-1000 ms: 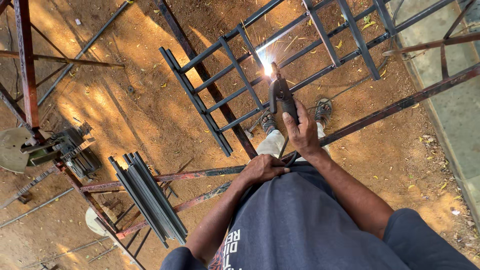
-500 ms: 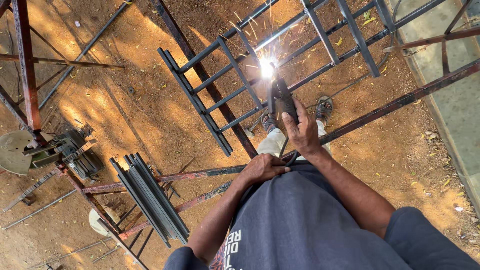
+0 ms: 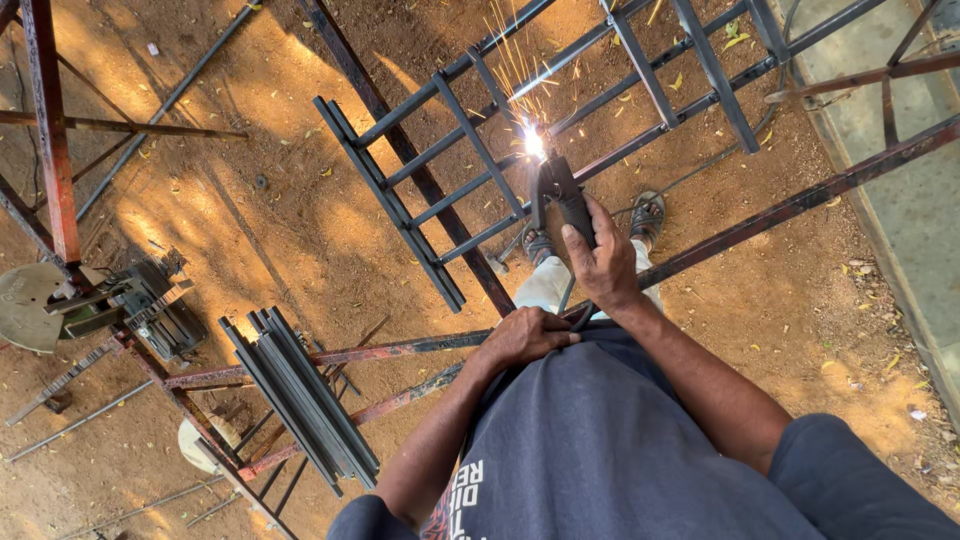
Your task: The person uses a welding electrode holder to join metal bars on a grid-like frame, moving between different joints to apply spots of weld by hand.
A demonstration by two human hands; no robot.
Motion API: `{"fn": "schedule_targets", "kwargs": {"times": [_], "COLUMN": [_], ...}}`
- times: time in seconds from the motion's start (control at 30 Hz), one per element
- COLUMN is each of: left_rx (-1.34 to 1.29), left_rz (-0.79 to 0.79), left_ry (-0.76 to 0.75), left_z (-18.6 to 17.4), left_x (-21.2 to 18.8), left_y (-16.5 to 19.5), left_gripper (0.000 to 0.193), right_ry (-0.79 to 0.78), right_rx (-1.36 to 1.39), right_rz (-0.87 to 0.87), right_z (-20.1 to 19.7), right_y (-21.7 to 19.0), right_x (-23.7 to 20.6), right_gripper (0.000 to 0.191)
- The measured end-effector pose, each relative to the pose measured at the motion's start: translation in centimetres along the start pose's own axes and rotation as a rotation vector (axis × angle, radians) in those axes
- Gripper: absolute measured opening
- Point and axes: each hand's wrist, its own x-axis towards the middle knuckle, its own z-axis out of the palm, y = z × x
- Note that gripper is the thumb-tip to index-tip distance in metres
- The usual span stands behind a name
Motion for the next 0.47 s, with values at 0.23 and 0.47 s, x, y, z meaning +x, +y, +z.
{"fn": "schedule_targets", "kwargs": {"times": [0.23,0.47], "left_rx": [-0.021,-0.026], "left_rz": [0.000,-0.023], "left_ry": [-0.001,-0.008], "left_z": [-0.20,-0.49], "left_x": [0.06,-0.30], "left_y": [0.18,0.43], "left_gripper": [0.046,0.046], "right_ry": [0.013,0.003], "right_rx": [-0.011,-0.036], "right_rz": [-0.001,0.034], "right_z": [-0.07,0.00], "right_y": [0.01,-0.13], "right_x": [0.02,-0.03], "right_gripper": [0.054,0.059]}}
